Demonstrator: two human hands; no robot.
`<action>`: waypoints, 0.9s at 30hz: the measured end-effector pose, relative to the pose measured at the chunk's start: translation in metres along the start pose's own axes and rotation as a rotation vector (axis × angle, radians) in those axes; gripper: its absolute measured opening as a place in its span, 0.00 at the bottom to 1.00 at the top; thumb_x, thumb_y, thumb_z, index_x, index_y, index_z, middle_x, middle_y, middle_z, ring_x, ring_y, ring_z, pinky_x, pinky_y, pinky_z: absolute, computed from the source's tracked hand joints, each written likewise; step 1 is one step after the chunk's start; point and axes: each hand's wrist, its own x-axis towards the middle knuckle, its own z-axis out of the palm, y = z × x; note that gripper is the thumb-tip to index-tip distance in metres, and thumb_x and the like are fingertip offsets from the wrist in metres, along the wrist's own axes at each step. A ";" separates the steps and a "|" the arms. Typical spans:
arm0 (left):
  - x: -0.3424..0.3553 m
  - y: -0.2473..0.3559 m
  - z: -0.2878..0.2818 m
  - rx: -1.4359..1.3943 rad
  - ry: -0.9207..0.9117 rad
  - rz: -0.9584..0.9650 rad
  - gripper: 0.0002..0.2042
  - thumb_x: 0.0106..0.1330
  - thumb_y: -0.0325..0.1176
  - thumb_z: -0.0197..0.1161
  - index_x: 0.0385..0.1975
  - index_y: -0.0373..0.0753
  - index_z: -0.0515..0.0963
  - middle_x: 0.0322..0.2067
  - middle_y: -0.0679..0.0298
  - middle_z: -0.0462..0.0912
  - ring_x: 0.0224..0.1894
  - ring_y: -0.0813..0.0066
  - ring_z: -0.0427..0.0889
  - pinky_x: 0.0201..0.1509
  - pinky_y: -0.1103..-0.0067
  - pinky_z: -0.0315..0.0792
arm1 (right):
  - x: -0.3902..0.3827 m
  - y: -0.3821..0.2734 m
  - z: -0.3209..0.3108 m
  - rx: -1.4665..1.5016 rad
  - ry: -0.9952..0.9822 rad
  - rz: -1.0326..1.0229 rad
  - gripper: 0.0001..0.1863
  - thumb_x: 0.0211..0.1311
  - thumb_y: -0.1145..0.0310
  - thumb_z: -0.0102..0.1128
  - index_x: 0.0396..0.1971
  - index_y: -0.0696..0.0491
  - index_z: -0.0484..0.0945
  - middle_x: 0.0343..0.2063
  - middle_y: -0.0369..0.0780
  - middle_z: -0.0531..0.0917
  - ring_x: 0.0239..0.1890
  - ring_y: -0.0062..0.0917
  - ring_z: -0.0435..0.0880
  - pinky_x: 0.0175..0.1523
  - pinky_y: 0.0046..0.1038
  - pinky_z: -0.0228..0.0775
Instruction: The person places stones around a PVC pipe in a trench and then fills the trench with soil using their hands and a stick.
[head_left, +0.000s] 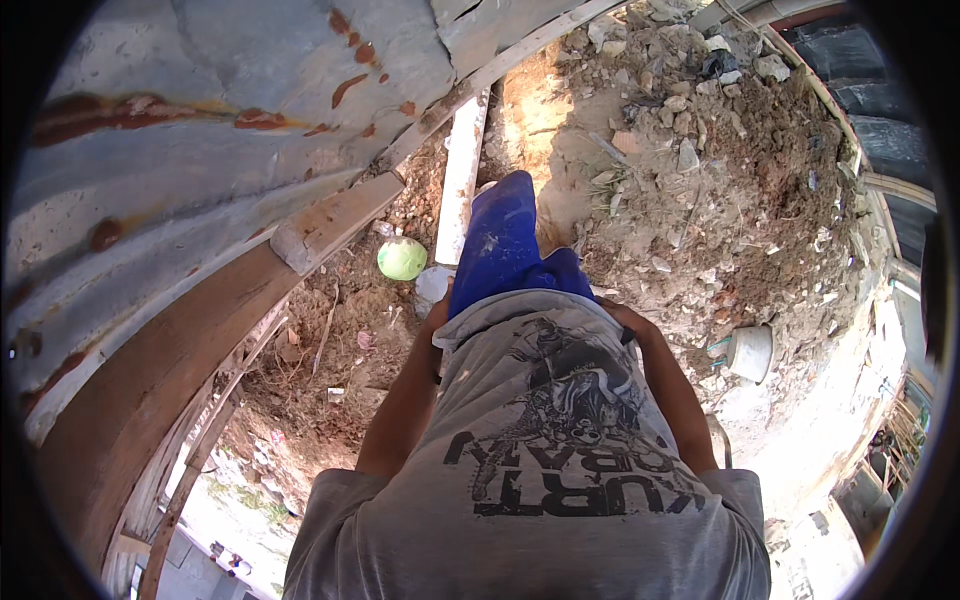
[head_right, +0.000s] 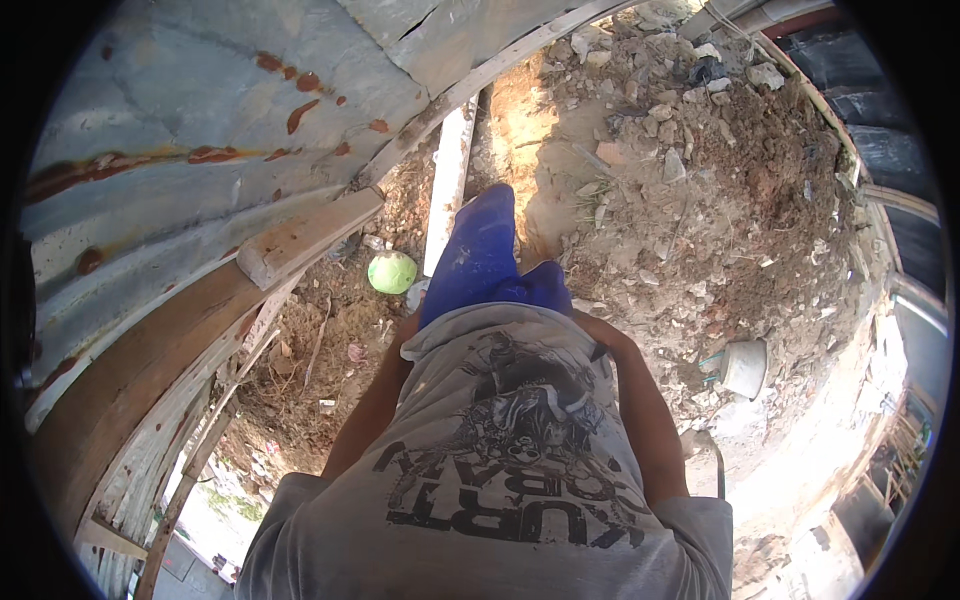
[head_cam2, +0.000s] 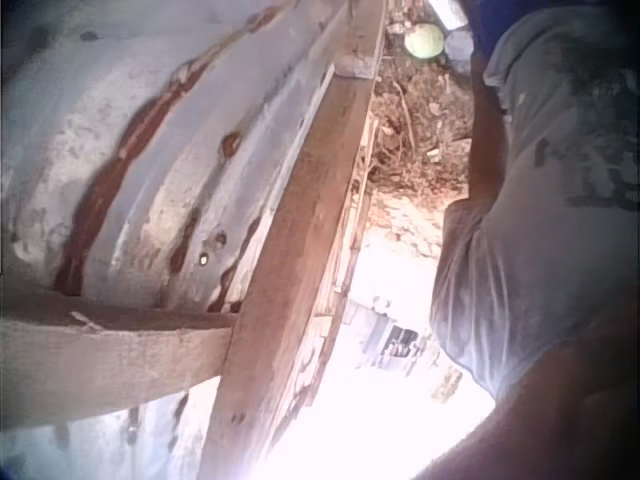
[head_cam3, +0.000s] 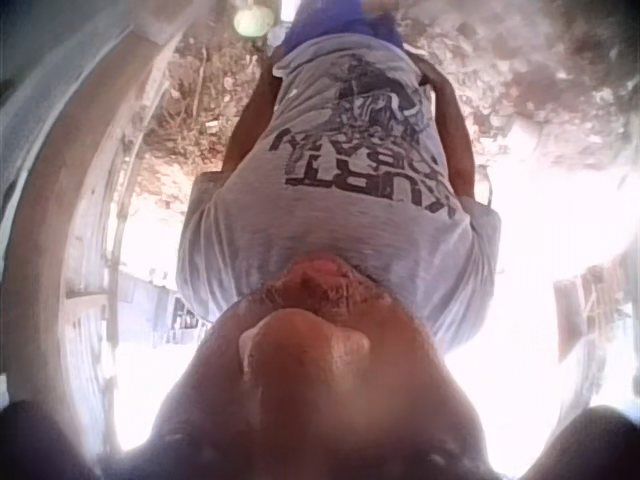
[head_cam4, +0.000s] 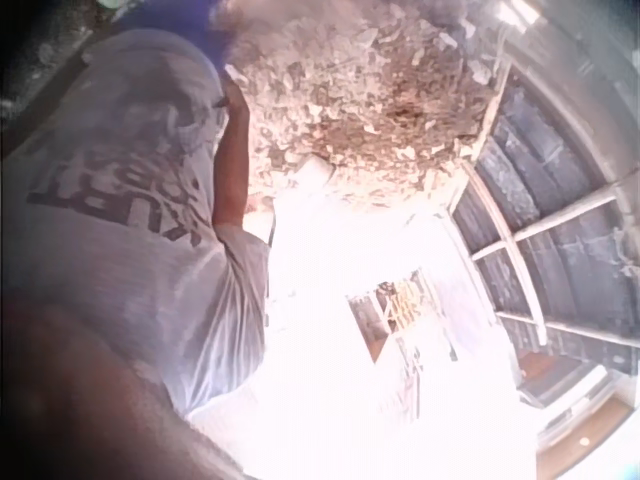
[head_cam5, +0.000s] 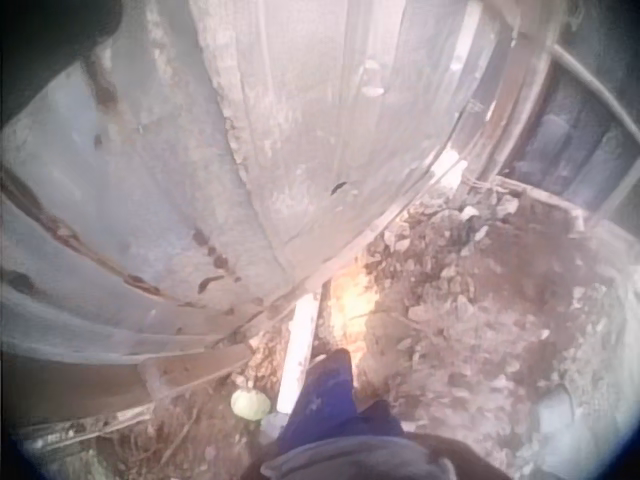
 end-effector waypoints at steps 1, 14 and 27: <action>0.003 0.012 0.002 0.033 0.013 0.016 0.23 0.76 0.52 0.51 0.50 0.37 0.78 0.45 0.59 0.83 0.43 0.69 0.82 0.52 0.70 0.77 | -0.003 -0.002 -0.003 -0.079 0.008 0.014 0.33 0.72 0.47 0.50 0.70 0.52 0.65 0.65 0.42 0.73 0.64 0.29 0.73 0.68 0.30 0.64; 0.049 0.095 0.004 0.261 -0.190 -0.018 0.33 0.76 0.53 0.52 0.71 0.33 0.61 0.64 0.54 0.72 0.64 0.66 0.72 0.68 0.72 0.64 | 0.002 0.025 0.018 0.052 0.182 -0.057 0.46 0.67 0.39 0.55 0.72 0.60 0.58 0.69 0.51 0.66 0.67 0.38 0.70 0.71 0.33 0.59; 0.102 0.147 0.046 0.997 -0.167 0.112 0.33 0.73 0.57 0.54 0.60 0.28 0.73 0.50 0.53 0.83 0.49 0.68 0.82 0.56 0.74 0.73 | 0.045 0.160 0.071 0.584 0.734 -0.422 0.28 0.72 0.53 0.54 0.60 0.61 0.74 0.59 0.46 0.79 0.58 0.24 0.78 0.62 0.27 0.68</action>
